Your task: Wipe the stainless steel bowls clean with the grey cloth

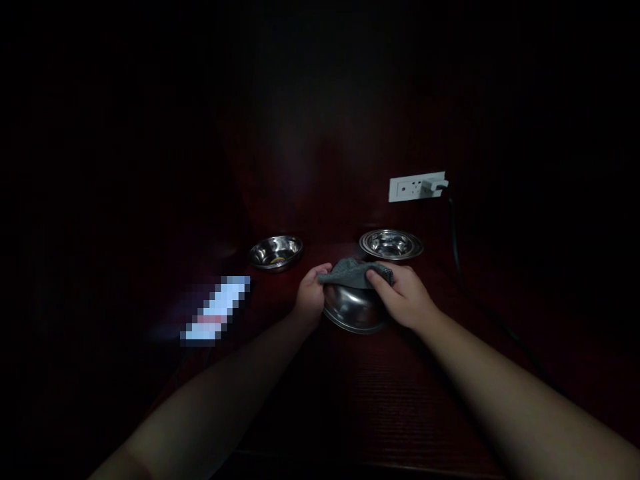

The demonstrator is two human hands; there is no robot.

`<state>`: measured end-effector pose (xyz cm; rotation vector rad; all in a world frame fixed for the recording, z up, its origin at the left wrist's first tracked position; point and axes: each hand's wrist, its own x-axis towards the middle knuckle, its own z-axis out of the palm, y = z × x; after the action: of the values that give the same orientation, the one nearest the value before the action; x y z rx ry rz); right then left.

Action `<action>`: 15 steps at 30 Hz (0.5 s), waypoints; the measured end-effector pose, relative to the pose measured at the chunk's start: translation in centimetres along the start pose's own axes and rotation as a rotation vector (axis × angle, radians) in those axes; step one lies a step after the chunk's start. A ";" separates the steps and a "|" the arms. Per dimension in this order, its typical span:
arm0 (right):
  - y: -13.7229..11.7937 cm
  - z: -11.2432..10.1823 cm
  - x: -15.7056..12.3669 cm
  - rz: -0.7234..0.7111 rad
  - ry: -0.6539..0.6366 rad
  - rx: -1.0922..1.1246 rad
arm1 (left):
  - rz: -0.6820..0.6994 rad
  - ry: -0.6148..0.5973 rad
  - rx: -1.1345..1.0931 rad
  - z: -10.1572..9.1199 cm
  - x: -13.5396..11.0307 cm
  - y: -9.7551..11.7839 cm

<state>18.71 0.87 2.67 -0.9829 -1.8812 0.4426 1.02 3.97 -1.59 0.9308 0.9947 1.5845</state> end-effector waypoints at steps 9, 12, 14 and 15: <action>0.9 -0.2 0.4 0.012 0.162 -0.201 | 0.035 0.017 0.045 -0.2 0.3 -0.1; 1.1 -0.1 0.7 0.038 0.167 -0.282 | 0.022 0.028 0.042 -0.2 0.2 0.0; 1.2 0.1 0.8 0.048 0.110 -0.299 | 0.014 0.032 0.049 -0.2 0.2 0.0; 1.2 0.3 0.8 0.049 0.071 -0.292 | 0.015 0.030 0.055 -0.2 0.1 0.0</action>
<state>18.84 2.33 2.22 -1.2220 -1.8944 0.1599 0.83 4.09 -1.64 0.9566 1.0591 1.5944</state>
